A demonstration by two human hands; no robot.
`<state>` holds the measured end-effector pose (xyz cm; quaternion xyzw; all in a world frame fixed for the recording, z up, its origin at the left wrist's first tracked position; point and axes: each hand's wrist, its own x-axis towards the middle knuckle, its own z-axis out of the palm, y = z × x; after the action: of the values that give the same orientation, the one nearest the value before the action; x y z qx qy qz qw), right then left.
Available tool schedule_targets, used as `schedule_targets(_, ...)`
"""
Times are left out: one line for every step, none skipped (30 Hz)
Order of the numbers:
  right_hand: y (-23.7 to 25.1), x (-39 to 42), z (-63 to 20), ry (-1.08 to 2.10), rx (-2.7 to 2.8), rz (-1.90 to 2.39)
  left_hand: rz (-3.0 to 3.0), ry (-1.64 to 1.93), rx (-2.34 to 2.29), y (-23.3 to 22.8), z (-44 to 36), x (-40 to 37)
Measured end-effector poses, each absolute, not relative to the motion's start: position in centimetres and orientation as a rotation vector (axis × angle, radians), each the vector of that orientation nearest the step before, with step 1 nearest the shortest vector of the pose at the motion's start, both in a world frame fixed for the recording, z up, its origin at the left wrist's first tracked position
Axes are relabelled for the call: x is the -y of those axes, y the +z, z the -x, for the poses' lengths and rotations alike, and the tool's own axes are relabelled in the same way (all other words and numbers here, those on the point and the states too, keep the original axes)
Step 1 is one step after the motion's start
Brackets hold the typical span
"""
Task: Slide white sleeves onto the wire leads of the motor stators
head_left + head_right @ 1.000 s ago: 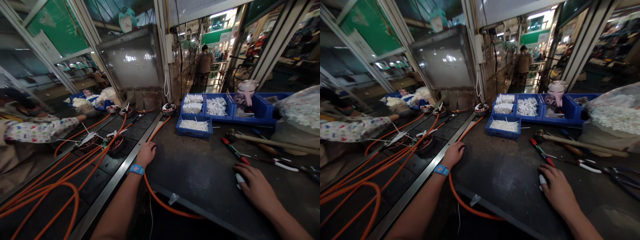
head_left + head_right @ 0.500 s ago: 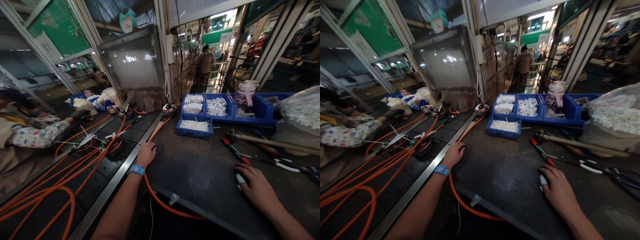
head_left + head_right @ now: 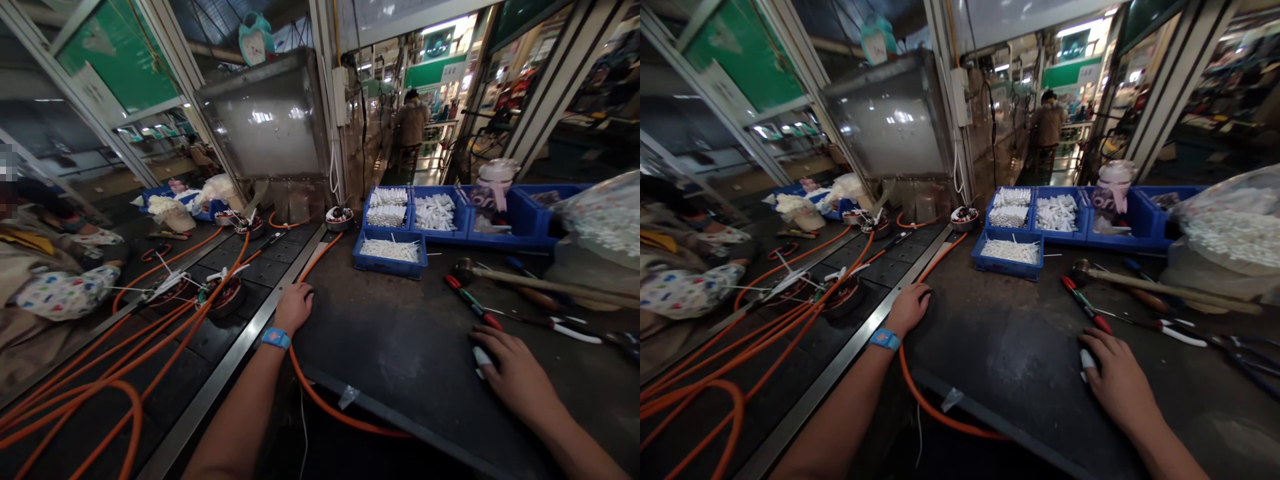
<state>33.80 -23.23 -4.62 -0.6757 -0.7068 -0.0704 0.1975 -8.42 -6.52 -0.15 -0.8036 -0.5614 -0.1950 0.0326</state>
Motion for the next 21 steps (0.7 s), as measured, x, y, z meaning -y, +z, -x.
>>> schedule_targets(-4.61, 23.23, -33.80, -0.198, 1.980, 1.889, 2.473, -0.597, 1.728, -0.16, 8.43, 6.51)
schedule_targets(-4.60, 23.24, -33.79, -0.200, 1.983, 1.885, 2.473, -0.594, 1.728, -0.17, 8.45, 6.50)
schedule_targets(-4.59, 23.27, -33.77, -0.202, 1.985, 1.882, 2.474, -0.591, 1.727, -0.18, 8.46, 6.50)
schedule_targets(-4.56, 23.29, -33.75, -0.205, 1.985, 1.880, 2.474, -0.590, 1.725, -0.19, 8.47, 6.50)
schedule_targets(-4.53, 23.32, -33.71, -0.207, 1.984, 1.880, 2.474, -0.589, 1.724, -0.20, 8.48, 6.50)
schedule_targets(-4.50, 23.35, -33.67, -0.207, 1.983, 1.879, 2.474, -0.588, 1.722, -0.22, 8.49, 6.51)
schedule_targets(-4.46, 23.37, -33.64, -0.205, 1.982, 1.879, 2.474, -0.589, 1.721, -0.23, 8.50, 6.52)
schedule_targets(-4.43, 23.38, -33.60, -0.201, 1.979, 1.881, 2.473, -0.591, 1.721, -0.25, 8.51, 6.52)
schedule_targets(-4.40, 23.38, -33.57, -0.196, 1.974, 1.884, 2.472, -0.592, 1.720, -0.26, 8.52, 6.53)
schedule_targets(-4.38, 23.37, -33.55, -0.189, 1.972, 1.888, 2.471, -0.594, 1.719, -0.28, 8.53, 6.52)
schedule_targets(-4.36, 23.35, -33.53, -0.183, 1.970, 1.891, 2.472, -0.596, 1.717, -0.30, 8.54, 6.51)
schedule_targets(-4.37, 23.33, -33.53, -0.179, 1.969, 1.894, 2.474, -0.597, 1.715, -0.31, 8.55, 6.50)
schedule_targets(-4.38, 23.30, -33.53, -0.177, 1.970, 1.894, 2.476, -0.597, 1.714, -0.33, 8.57, 6.47)
schedule_targets(-4.40, 23.27, -33.54, -0.176, 1.971, 1.892, 2.478, -0.597, 1.712, -0.34, 8.58, 6.45)
schedule_targets(-4.42, 23.25, -33.56, -0.177, 1.972, 1.889, 2.481, -0.597, 1.711, -0.35, 8.59, 6.43)
schedule_targets(-4.45, 23.24, -33.58, -0.179, 1.972, 1.885, 2.483, -0.597, 1.711, -0.35, 8.60, 6.41)
schedule_targets(-4.47, 23.24, -33.60, -0.180, 1.972, 1.882, 2.483, -0.598, 1.712, -0.34, 8.60, 6.40)
schedule_targets(-4.48, 23.25, -33.62, -0.182, 1.971, 1.880, 2.483, -0.600, 1.713, -0.33, 8.60, 6.40)
schedule_targets(-4.49, 23.26, -33.64, -0.185, 1.971, 1.881, 2.483, -0.602, 1.715, -0.31, 8.60, 6.40)
schedule_targets(-4.50, 23.28, -33.66, -0.186, 1.972, 1.882, 2.484, -0.603, 1.715, -0.29, 8.58, 6.42)
schedule_targets(-4.50, 23.30, -33.66, -0.186, 1.975, 1.884, 2.485, -0.604, 1.716, -0.26, 8.57, 6.43)
